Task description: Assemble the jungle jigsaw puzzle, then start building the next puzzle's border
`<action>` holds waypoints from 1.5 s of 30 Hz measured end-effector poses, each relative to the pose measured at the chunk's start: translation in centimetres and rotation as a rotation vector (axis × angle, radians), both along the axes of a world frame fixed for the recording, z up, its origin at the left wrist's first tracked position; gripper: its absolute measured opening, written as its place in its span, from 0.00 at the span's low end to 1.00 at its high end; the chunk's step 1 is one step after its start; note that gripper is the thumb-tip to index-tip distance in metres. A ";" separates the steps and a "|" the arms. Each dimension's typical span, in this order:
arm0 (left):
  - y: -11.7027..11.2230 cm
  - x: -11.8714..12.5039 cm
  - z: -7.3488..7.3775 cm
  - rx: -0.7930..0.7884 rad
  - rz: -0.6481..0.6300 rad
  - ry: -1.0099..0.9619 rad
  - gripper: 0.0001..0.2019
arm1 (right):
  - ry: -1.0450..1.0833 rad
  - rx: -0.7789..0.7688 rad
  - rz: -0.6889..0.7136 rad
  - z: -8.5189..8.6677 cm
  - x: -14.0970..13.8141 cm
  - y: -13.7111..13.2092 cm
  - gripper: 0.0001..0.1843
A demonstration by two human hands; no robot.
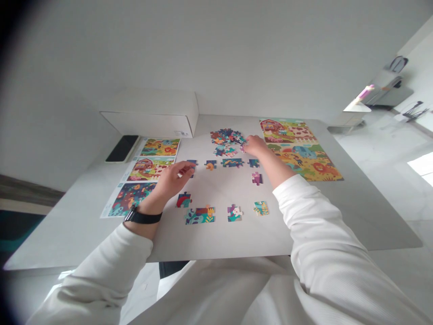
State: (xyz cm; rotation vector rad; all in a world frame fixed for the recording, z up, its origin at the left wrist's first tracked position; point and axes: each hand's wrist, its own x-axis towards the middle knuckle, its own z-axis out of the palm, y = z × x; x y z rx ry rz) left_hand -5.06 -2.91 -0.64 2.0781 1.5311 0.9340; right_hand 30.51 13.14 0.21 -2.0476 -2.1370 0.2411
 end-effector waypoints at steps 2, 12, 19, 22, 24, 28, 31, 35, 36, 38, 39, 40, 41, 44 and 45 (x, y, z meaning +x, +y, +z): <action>0.0 0.0 -0.1 0.000 0.001 -0.002 0.16 | -0.011 0.026 -0.031 -0.2 -0.3 0.5 0.27; 0.2 0.0 -0.5 -0.026 -0.013 -0.030 0.17 | 0.021 -0.085 -0.076 0.3 -1.3 3.0 0.21; 0.1 0.0 -0.5 -0.025 -0.003 -0.038 0.17 | 0.127 -0.020 -0.032 0.9 -0.5 2.5 0.26; 0.1 0.0 -0.6 -0.028 -0.004 -0.046 0.17 | 0.242 0.015 0.056 0.9 0.3 2.0 0.25; 0.1 0.1 -0.6 -0.026 -0.002 -0.044 0.17 | 0.307 -0.004 0.107 1.1 1.0 1.7 0.24; 0.0 0.3 -0.4 -0.026 -0.008 -0.032 0.17 | 0.350 -0.025 0.107 1.7 2.7 1.2 0.24; 0.0 0.4 -0.3 -0.019 -0.016 -0.032 0.16 | 0.408 0.007 0.085 2.3 3.9 0.5 0.24; -0.1 0.4 -0.3 -0.019 -0.014 -0.037 0.15 | 0.533 0.032 0.147 3.0 4.9 -2.3 0.23; -0.1 0.5 -0.2 -0.018 -0.013 -0.038 0.15 | 0.565 0.037 0.176 3.2 4.9 -3.4 0.23; -0.1 0.5 -0.2 -0.012 -0.010 -0.042 0.15 | 0.630 0.039 0.241 3.5 4.7 -6.0 0.24; -0.2 0.6 -0.2 -0.008 -0.009 -0.046 0.15 | 0.662 0.032 0.276 3.6 4.4 -7.5 0.24; -0.2 0.7 -0.1 -0.003 -0.010 -0.053 0.15 | 0.693 0.024 0.306 3.7 4.1 -9.1 0.24; -0.3 0.8 -0.1 0.002 -0.014 -0.061 0.15 | 0.730 0.016 0.331 3.8 3.8 -10.6 0.23; -0.9 1.5 0.0 0.010 -0.039 -0.107 0.14 | 0.871 -0.013 0.382 3.7 2.5 -14.6 0.24; -1.2 1.7 0.1 0.007 -0.051 -0.134 0.15 | 0.913 -0.032 0.389 3.6 2.1 -15.6 0.24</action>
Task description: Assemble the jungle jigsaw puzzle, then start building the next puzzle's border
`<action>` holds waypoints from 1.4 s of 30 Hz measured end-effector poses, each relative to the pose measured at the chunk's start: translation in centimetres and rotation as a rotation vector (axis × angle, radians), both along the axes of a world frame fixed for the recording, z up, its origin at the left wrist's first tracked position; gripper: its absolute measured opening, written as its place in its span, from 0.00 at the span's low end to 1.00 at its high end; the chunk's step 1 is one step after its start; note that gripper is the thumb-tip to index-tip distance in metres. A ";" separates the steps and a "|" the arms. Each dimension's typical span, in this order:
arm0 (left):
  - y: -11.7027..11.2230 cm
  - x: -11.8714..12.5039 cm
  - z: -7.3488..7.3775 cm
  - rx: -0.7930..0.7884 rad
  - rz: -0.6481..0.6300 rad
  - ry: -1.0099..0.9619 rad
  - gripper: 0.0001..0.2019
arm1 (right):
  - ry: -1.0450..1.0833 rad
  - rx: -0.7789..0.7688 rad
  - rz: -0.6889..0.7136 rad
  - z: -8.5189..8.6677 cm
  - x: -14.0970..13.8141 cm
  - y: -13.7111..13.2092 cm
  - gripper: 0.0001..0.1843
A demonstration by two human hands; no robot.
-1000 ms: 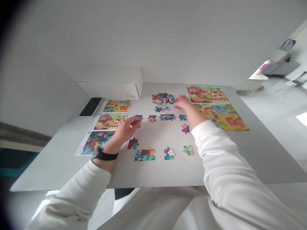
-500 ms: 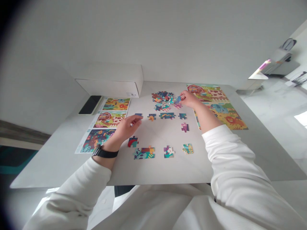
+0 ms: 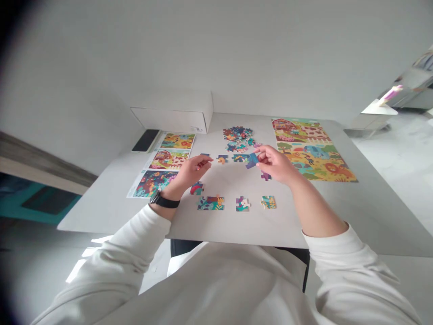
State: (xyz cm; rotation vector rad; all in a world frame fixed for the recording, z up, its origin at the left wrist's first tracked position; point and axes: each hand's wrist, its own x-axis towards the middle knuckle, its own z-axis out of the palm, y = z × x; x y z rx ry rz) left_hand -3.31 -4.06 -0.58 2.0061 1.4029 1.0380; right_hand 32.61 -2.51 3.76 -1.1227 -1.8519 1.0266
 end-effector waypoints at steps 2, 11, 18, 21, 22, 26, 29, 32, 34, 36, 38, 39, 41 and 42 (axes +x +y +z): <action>-0.7 0.7 0.2 -0.017 -0.030 -0.062 0.15 | 0.080 -0.049 0.013 -0.5 -0.9 -1.5 0.23; -3.5 4.6 0.8 -0.058 -0.178 -0.101 0.16 | 0.159 -0.114 0.025 -4.1 -4.7 -3.2 0.21; -3.2 4.9 0.0 -0.134 -0.246 -0.144 0.14 | 0.141 -0.132 0.090 -5.2 -6.2 -4.1 0.21; -3.2 4.8 0.0 -0.177 -0.262 -0.189 0.15 | 0.153 -0.128 0.099 -5.4 -6.5 -4.2 0.19; -3.2 4.8 0.0 -0.186 -0.264 -0.197 0.16 | 0.158 -0.123 0.092 -5.5 -6.6 -4.2 0.19; -3.1 4.8 0.0 -0.212 -0.280 -0.224 0.18 | 0.164 -0.085 0.048 -5.8 -6.7 -4.1 0.19; -3.0 4.7 -0.1 -0.227 -0.265 -0.234 0.15 | 0.173 -0.065 0.023 -5.9 -6.8 -4.1 0.18; -2.9 4.8 -0.2 -0.259 -0.254 -0.252 0.14 | 0.172 -0.066 0.012 -5.9 -7.0 -4.1 0.17; -2.8 4.8 -0.2 -0.297 -0.254 -0.267 0.15 | 0.143 -0.045 0.010 -5.8 -7.0 -4.2 0.17; -2.7 4.8 -0.3 -0.336 -0.254 -0.286 0.15 | 0.093 0.007 0.021 -5.7 -6.9 -4.3 0.18; -2.5 4.7 -0.5 -0.352 -0.246 -0.313 0.15 | 0.054 0.062 0.044 -5.7 -6.9 -4.4 0.20; -2.3 4.7 -0.7 -0.350 -0.242 -0.324 0.16 | 0.040 0.087 0.055 -5.7 -6.9 -4.5 0.21; -2.2 4.6 -0.8 -0.331 -0.229 -0.333 0.16 | 0.005 0.138 0.071 -5.6 -6.9 -4.6 0.24; -2.1 4.6 -0.9 -0.322 -0.221 -0.329 0.15 | -0.022 0.170 0.076 -5.5 -6.9 -4.6 0.25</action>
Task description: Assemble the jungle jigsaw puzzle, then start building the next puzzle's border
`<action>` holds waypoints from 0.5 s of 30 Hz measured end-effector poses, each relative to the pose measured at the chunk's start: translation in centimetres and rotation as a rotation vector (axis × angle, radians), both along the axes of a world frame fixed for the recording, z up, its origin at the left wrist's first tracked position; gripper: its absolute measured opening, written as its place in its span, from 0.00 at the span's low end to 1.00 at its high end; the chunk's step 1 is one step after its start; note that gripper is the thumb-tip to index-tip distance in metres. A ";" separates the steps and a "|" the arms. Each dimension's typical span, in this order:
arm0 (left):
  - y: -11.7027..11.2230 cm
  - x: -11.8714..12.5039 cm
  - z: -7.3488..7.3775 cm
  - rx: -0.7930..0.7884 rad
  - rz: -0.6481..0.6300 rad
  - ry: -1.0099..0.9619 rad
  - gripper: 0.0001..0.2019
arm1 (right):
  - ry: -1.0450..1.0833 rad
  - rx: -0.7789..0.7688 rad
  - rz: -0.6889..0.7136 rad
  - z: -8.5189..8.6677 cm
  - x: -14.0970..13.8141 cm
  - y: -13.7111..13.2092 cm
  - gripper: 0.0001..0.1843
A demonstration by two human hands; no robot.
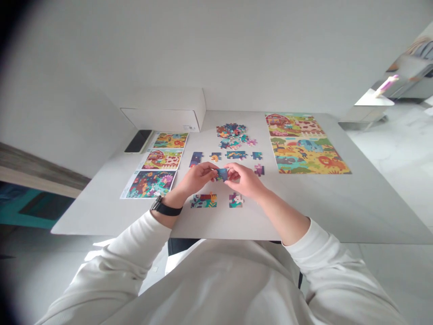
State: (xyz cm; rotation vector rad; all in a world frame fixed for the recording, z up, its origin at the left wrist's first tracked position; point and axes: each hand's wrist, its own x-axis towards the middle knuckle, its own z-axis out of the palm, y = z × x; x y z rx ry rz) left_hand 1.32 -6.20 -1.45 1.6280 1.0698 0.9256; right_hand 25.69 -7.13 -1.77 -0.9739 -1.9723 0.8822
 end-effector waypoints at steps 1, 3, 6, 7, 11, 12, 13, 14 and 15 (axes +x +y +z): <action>0.0 0.0 0.0 0.007 0.008 0.010 0.15 | -0.035 0.041 0.002 0.1 0.0 0.0 0.25; 0.0 0.0 0.0 0.015 0.019 0.036 0.15 | -0.118 0.141 0.003 0.6 0.1 -0.1 0.25; -0.2 0.0 0.2 0.012 0.022 0.057 0.16 | -0.234 0.292 0.000 1.3 0.2 -0.2 0.26; -0.2 0.0 0.2 0.008 0.019 0.054 0.17 | -0.264 0.324 0.005 1.5 0.2 -0.2 0.27; -0.3 0.2 0.2 -0.016 0.005 0.040 0.21 | -0.324 0.357 0.066 1.9 0.3 -0.5 0.29; -0.3 0.2 0.2 -0.024 -0.002 0.035 0.22 | -0.328 0.356 0.077 2.0 0.4 -0.4 0.28; -0.4 0.2 0.2 -0.034 -0.012 0.026 0.23 | -0.328 0.359 0.079 2.1 0.7 -0.3 0.27; -0.5 0.2 0.3 -0.042 -0.022 0.013 0.24 | -0.324 0.363 0.072 2.2 1.2 0.0 0.26; -0.5 0.1 0.4 -0.048 -0.029 -0.002 0.25 | -0.317 0.365 0.055 2.4 1.9 0.4 0.25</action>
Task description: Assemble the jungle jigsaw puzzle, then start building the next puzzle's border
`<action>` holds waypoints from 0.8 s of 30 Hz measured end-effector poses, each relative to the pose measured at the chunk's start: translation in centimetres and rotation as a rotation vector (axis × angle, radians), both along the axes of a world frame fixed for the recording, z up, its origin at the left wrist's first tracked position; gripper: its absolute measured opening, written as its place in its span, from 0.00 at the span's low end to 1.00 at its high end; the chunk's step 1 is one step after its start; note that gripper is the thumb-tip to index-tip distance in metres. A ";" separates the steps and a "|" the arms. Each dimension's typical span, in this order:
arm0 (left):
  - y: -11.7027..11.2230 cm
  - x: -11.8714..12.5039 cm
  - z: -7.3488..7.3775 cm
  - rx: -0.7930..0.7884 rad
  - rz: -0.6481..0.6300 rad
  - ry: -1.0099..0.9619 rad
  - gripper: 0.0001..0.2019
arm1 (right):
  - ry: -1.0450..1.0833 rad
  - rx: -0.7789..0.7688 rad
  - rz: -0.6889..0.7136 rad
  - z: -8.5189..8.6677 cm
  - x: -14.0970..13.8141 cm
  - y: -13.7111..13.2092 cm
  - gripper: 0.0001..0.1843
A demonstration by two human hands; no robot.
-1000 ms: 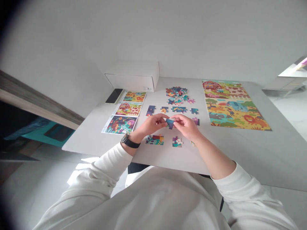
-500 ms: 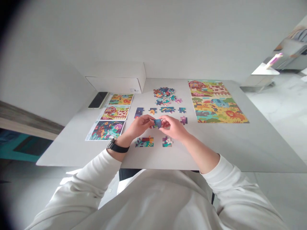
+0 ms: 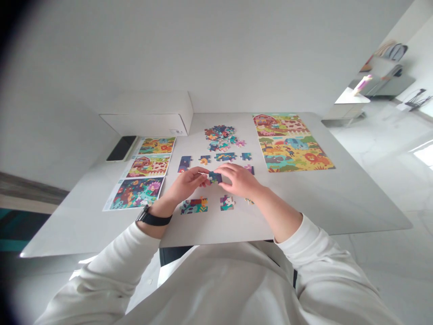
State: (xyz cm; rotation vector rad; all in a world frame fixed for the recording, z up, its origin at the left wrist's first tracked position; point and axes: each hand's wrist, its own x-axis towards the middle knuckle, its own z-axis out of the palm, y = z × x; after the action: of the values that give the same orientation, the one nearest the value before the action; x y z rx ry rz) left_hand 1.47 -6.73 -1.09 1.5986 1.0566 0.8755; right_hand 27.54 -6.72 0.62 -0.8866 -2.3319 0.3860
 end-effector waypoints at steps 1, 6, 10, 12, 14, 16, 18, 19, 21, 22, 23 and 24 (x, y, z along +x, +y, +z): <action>-0.1 -0.1 0.1 -0.003 -0.001 -0.015 0.26 | 0.017 0.004 -0.023 0.1 0.9 0.6 0.24; -0.1 -0.5 0.5 0.002 0.038 -0.040 0.28 | 0.097 -0.042 -0.281 -0.4 6.6 5.8 0.21; 0.0 -0.6 0.6 0.009 0.042 -0.017 0.26 | 0.030 -0.109 -0.416 -2.0 8.8 9.1 0.18; 0.1 -0.7 0.6 0.016 0.038 0.000 0.25 | -0.004 -0.122 -0.407 -2.7 8.7 9.9 0.17; 0.1 -0.8 0.5 0.017 0.035 0.009 0.25 | -0.037 -0.120 -0.379 -3.2 8.2 10.4 0.18; 0.1 -0.9 0.4 0.014 0.034 0.017 0.24 | -0.072 -0.113 -0.357 -3.4 7.8 10.8 0.17; 0.2 -1.0 0.3 0.010 0.037 0.027 0.25 | -0.102 -0.109 -0.338 -3.6 7.8 11.2 0.15; 0.2 -1.0 0.3 0.009 0.038 0.031 0.25 | -0.111 -0.108 -0.326 -3.6 7.8 11.3 0.14; 0.2 -1.0 0.2 0.007 0.038 0.037 0.25 | -0.114 -0.106 -0.301 -3.8 8.1 11.6 0.13; 0.2 -1.0 0.2 0.004 0.036 0.040 0.25 | -0.111 -0.103 -0.292 -3.8 8.2 11.6 0.13; 0.2 -1.0 0.2 0.001 0.032 0.042 0.26 | -0.110 -0.100 -0.286 -3.9 8.3 11.6 0.13; 0.2 -1.0 0.1 -0.003 0.027 0.045 0.26 | -0.111 -0.098 -0.284 -4.0 8.3 11.6 0.14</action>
State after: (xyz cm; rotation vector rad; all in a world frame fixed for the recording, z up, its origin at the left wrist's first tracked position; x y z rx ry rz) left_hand 0.45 -6.54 -0.96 1.6116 1.1122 0.8589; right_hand 35.87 4.91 -3.33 -1.2972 -2.2569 0.3400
